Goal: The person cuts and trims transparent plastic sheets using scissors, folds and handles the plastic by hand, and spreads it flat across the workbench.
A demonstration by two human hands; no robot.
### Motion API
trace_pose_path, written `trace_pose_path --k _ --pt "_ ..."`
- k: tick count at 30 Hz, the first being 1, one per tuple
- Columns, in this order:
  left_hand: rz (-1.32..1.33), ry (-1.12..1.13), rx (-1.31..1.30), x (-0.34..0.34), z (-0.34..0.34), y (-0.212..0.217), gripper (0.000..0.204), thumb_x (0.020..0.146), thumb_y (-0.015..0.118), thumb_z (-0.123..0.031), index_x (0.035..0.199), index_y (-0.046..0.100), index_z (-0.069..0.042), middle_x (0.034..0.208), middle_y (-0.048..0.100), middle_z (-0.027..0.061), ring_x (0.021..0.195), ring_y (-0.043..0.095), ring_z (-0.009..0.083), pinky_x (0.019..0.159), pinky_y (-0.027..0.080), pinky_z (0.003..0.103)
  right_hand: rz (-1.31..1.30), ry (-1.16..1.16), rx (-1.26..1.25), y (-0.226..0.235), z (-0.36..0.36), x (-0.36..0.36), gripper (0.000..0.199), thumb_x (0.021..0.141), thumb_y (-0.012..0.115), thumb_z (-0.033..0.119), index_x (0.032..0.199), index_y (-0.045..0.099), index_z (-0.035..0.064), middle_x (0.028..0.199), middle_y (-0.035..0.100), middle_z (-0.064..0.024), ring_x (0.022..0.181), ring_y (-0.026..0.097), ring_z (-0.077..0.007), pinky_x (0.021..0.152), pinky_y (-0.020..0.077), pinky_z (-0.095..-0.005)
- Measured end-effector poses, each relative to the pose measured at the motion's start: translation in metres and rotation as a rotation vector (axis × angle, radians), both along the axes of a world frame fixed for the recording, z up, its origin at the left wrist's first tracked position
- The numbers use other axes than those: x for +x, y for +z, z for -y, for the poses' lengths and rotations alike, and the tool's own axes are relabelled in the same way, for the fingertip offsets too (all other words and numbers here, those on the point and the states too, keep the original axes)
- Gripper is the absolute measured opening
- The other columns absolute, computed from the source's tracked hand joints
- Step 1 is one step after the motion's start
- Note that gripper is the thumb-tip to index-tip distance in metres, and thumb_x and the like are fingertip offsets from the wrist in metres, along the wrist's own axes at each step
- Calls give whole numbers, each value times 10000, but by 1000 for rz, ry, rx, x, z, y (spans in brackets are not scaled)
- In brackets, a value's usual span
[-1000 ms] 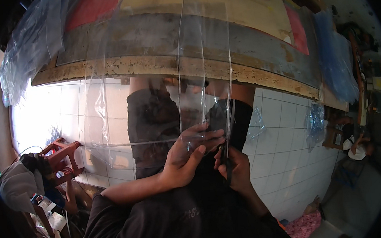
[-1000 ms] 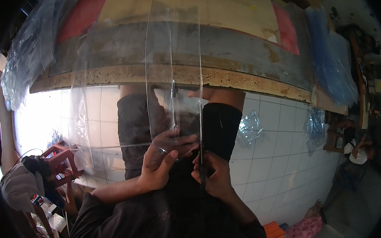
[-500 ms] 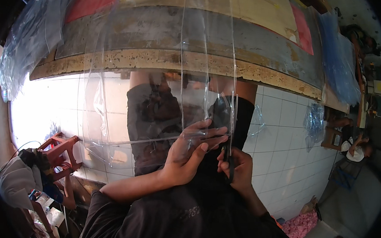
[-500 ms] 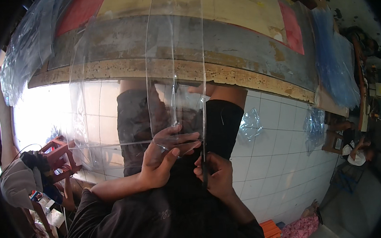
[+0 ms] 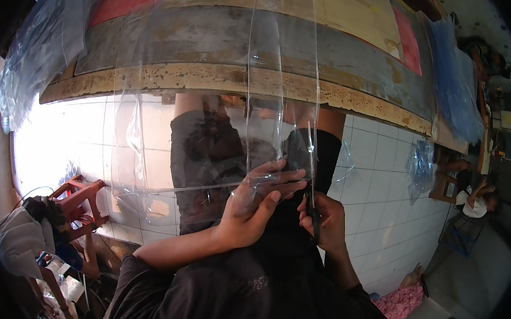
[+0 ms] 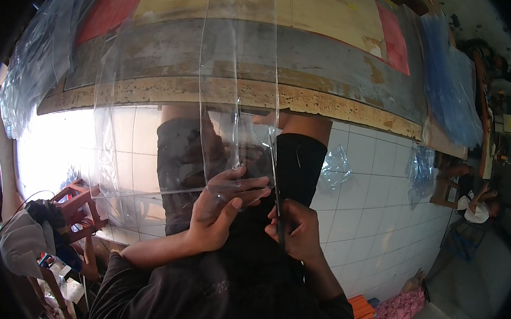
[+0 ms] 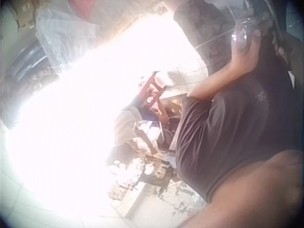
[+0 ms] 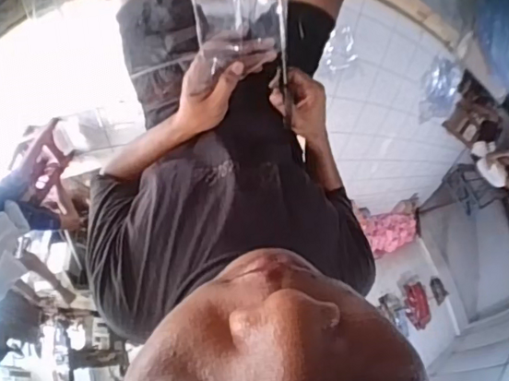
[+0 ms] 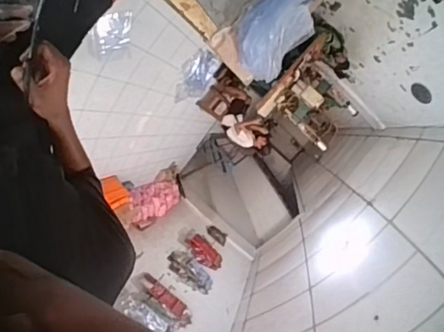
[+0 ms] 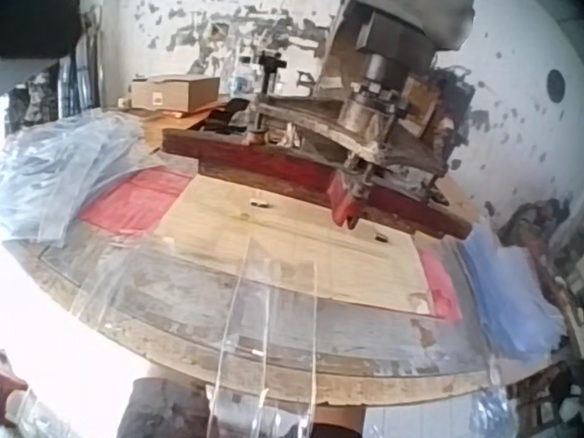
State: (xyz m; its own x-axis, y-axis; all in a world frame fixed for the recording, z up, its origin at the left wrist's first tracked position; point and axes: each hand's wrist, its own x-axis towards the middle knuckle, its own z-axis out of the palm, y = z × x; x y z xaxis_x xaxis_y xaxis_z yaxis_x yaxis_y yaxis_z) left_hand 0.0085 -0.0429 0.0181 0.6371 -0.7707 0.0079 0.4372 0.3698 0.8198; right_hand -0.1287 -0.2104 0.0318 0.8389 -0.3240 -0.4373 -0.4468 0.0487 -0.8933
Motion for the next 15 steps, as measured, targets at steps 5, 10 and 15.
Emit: trace_pose_path --k 5,10,15 --pt "10 1 -20 0 0 1 451 1077 404 -26 1502 265 37 1467 517 246 1366 538 295 1147 440 408 13 -52 33 -3 -6 -3 242 792 857 98 912 657 34 834 656 -11 751 623 -79 684 479 -240" --pt "-14 -14 -23 0 -1 1 455 1072 394 -10 1503 254 32 1472 503 256 1375 525 307 1163 425 421 22 -74 63 -3 -9 -3 226 804 850 93 910 659 34 834 661 -8 728 609 -70 673 470 -235" --pt "-35 -27 -20 1 -1 3 453 1069 386 -4 1501 254 31 1477 492 259 1387 511 312 1172 414 428 40 -78 74 -5 -10 -4 208 825 834 111 904 659 32 780 648 8 674 590 -56 624 441 -217"
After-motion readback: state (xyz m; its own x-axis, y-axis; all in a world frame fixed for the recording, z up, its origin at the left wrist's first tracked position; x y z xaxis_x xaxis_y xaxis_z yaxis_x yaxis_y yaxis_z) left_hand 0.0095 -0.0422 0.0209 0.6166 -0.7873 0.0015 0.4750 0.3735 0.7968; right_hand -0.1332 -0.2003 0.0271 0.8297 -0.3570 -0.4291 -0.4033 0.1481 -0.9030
